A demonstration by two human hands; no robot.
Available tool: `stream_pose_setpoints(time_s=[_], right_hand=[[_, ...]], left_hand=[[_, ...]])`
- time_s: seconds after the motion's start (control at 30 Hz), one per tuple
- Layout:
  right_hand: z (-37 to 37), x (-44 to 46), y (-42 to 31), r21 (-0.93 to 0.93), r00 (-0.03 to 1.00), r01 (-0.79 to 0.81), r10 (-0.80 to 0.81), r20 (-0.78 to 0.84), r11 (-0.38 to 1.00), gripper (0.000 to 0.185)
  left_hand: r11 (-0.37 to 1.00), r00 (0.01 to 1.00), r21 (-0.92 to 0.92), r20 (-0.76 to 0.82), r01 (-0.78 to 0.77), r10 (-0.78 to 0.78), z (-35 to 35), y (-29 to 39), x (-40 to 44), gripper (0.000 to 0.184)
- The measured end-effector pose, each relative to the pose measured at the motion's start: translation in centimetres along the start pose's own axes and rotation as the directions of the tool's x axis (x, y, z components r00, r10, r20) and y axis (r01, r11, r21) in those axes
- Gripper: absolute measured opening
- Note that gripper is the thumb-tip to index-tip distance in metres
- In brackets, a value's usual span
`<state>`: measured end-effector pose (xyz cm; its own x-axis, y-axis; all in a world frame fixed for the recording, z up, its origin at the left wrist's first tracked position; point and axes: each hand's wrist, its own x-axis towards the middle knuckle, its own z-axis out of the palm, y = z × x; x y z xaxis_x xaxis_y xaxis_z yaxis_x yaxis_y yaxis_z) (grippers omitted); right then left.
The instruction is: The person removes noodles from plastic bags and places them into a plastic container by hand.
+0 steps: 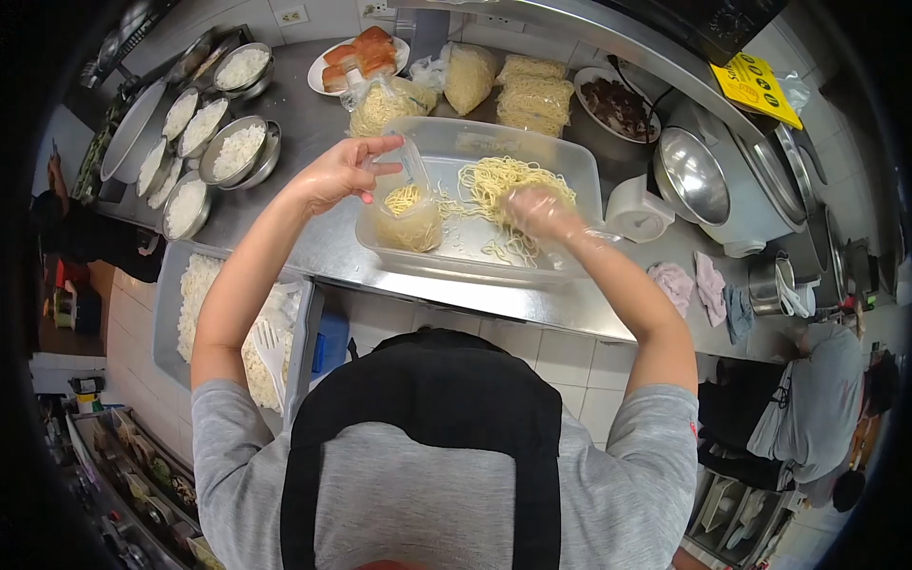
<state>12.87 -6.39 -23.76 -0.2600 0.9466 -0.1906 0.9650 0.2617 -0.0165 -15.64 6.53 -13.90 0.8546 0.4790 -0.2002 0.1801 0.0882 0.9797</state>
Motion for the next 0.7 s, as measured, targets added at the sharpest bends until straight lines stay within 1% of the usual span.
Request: stream_pose_setpoints(time_s=[0.03,0.07,0.1,0.17,0.2,0.23,0.27,0.3,0.33,0.37,0.4,0.47,0.5,0.53,0.57,0.6,0.67,0.7], right_hand=[[-1.0,0.4,0.3,0.172,0.992,-0.101,0.113,-0.062,0.98,0.035],[-2.4,0.8,1.2,0.371,0.982,-0.153,0.184,-0.049,0.916,0.032],[-4.3,0.7,1.8,0.555,0.968,-0.198,0.251,-0.021,0.808,0.029],[-11.4,-0.9,0.2,0.689,0.971,-0.124,0.232,-0.065,0.714,0.02],[-14.4,-2.0,-1.1,0.675,0.958,-0.081,0.244,-0.151,0.733,0.018],[-16.6,-2.7,-1.5,0.674,0.95,0.009,0.204,-0.236,0.739,0.017],[-18.6,-3.6,-2.6,0.776,0.931,0.0,0.283,-0.23,0.631,0.016],[-19.0,-3.4,-1.0,0.791,0.919,0.133,0.224,-0.324,0.597,0.009],[-20.9,-3.6,-0.7,0.799,0.927,0.199,0.155,-0.34,0.567,0.015],[-22.3,-4.0,-0.6,0.75,0.889,0.328,0.081,-0.451,0.575,0.013],[-23.8,-4.5,-1.3,0.675,0.839,0.201,0.23,-0.492,0.71,0.011],[-26.4,-5.2,-3.2,0.704,0.748,0.3,0.299,-0.592,0.644,0.009],[-28.0,-5.3,-3.4,0.703,0.746,0.302,0.3,-0.594,0.644,0.009],[-29.7,-5.2,-3.4,0.634,0.738,0.327,0.229,-0.634,0.701,0.008],[-30.9,-5.3,-3.5,0.559,0.729,0.353,0.154,-0.667,0.751,0.01],[-31.6,-5.5,-3.8,0.587,0.711,0.328,0.215,-0.669,0.74,0.01],[-33.1,-5.1,-3.8,0.464,0.634,0.337,0.166,-0.755,0.819,0.01],[-33.8,-4.6,-2.4,0.318,0.553,0.424,0.036,-0.832,0.848,0.01]], left_hand=[[1.0,1.0,0.004,0.004,-0.002,0.002,0.0,-0.1,0.0,0.073],[1.0,1.0,0.007,0.009,-0.003,0.003,0.0,-0.1,0.0,0.073],[1.0,1.0,0.005,0.004,-0.002,0.002,0.0,-0.1,-0.1,0.073],[1.0,1.0,0.007,0.0,0.004,-0.004,0.1,0.1,-0.1,0.073],[1.0,1.0,0.01,0.001,0.005,-0.005,0.0,0.1,-0.2,0.073],[1.0,1.0,0.025,0.011,-0.001,0.001,0.0,0.1,-0.1,0.072],[0.999,1.0,0.039,0.02,-0.009,0.008,0.0,0.1,0.0,0.072],[0.999,1.0,0.041,0.024,-0.013,0.012,0.1,0.1,0.1,0.072],[0.999,1.0,0.046,0.024,-0.012,0.011,0.2,0.1,0.2,0.072],[0.999,1.0,0.05,0.021,-0.01,0.009,0.3,0.1,0.2,0.072],[0.999,1.0,0.052,0.022,-0.011,0.009,0.3,0.1,0.3,0.072],[0.998,0.999,0.057,0.031,-0.013,0.011,0.4,0.1,0.5,0.072],[0.998,0.999,0.059,0.031,-0.013,0.012,0.4,0.1,0.6,0.072],[0.998,0.999,0.062,0.039,-0.015,0.013,0.5,0.1,0.7,0.072],[0.998,0.999,0.063,0.047,-0.016,0.013,0.5,0.1,0.8,0.072],[0.998,0.999,0.064,0.043,-0.015,0.012,0.6,0.2,0.8,0.072],[0.999,0.999,0.033,0.033,0.013,-0.014,0.9,0.3,0.9,0.074],[0.999,0.999,0.033,0.029,0.014,-0.015,0.9,0.5,0.9,0.074]])
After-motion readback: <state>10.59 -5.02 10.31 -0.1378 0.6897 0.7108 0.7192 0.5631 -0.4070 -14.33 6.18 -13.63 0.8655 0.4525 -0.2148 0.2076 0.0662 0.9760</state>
